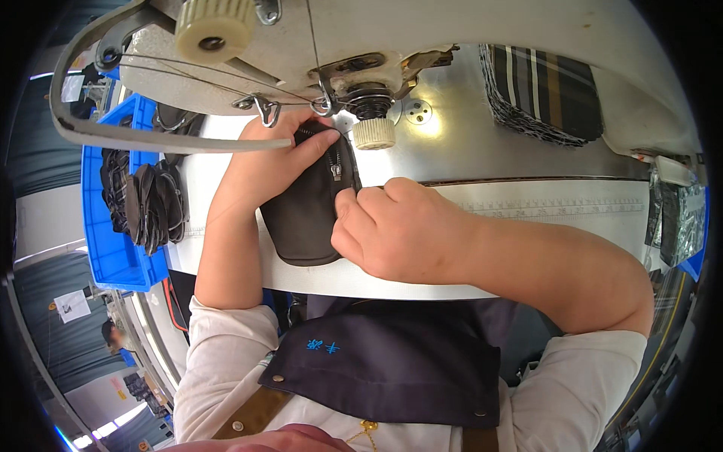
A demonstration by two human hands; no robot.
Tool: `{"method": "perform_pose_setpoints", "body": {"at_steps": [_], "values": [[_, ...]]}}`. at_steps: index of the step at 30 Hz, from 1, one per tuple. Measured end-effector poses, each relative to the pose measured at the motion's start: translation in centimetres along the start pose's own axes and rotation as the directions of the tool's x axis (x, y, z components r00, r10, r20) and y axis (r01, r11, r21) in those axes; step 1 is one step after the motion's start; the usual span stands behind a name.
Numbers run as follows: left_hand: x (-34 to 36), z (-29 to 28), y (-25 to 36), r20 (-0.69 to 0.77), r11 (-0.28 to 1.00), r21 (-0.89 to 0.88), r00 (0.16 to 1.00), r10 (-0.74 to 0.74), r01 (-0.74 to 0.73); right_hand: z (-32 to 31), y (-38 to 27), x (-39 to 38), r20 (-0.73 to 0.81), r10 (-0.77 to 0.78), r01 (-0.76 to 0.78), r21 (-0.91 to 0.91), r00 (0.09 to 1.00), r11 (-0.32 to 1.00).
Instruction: Using an industrial sewing machine to sew the edges of a small brown leather pouch.
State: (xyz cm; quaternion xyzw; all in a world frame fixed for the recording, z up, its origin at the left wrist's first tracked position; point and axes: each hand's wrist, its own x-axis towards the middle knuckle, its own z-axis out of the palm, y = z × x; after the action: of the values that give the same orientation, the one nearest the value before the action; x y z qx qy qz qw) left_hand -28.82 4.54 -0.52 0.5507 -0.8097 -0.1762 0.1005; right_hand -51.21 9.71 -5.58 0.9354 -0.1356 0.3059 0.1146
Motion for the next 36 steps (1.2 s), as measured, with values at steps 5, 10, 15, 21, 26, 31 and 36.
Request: {"method": "perform_pose_setpoints", "body": {"at_steps": [5,10,15,21,26,31,36], "values": [[-0.2,0.2,-0.8,-0.034,0.998,-0.002,0.997,0.062,-0.062,-0.2,0.1,0.2,0.087,0.007,-0.007,-0.003,0.996,1.000],[-0.2,0.4,0.0,-0.064,0.995,0.089,0.997,0.053,-0.047,-0.3,0.2,0.1,0.101,0.019,-0.026,0.065,0.995,0.998],[-0.1,0.3,0.1,-0.056,0.998,0.051,0.998,0.037,-0.034,-0.6,0.2,0.0,0.051,0.024,-0.025,0.028,0.998,0.999],[-0.1,0.4,0.2,-0.066,0.998,0.046,0.997,0.041,-0.038,-0.6,0.1,0.0,0.074,0.029,-0.029,-0.006,0.997,1.000],[-0.2,0.8,0.1,-0.097,0.996,0.068,0.993,0.070,-0.063,-0.8,-0.2,-0.2,0.104,0.038,-0.039,0.013,0.994,0.999],[0.0,0.9,-0.2,-0.086,0.991,0.071,0.989,0.119,-0.113,-0.9,-0.5,-0.3,0.142,0.053,-0.055,0.015,0.988,0.998],[1.1,0.6,-1.2,-0.021,0.994,-0.066,0.996,0.082,-0.083,-0.9,-0.2,-0.3,0.138,0.065,-0.058,-0.051,0.988,0.997]]}}
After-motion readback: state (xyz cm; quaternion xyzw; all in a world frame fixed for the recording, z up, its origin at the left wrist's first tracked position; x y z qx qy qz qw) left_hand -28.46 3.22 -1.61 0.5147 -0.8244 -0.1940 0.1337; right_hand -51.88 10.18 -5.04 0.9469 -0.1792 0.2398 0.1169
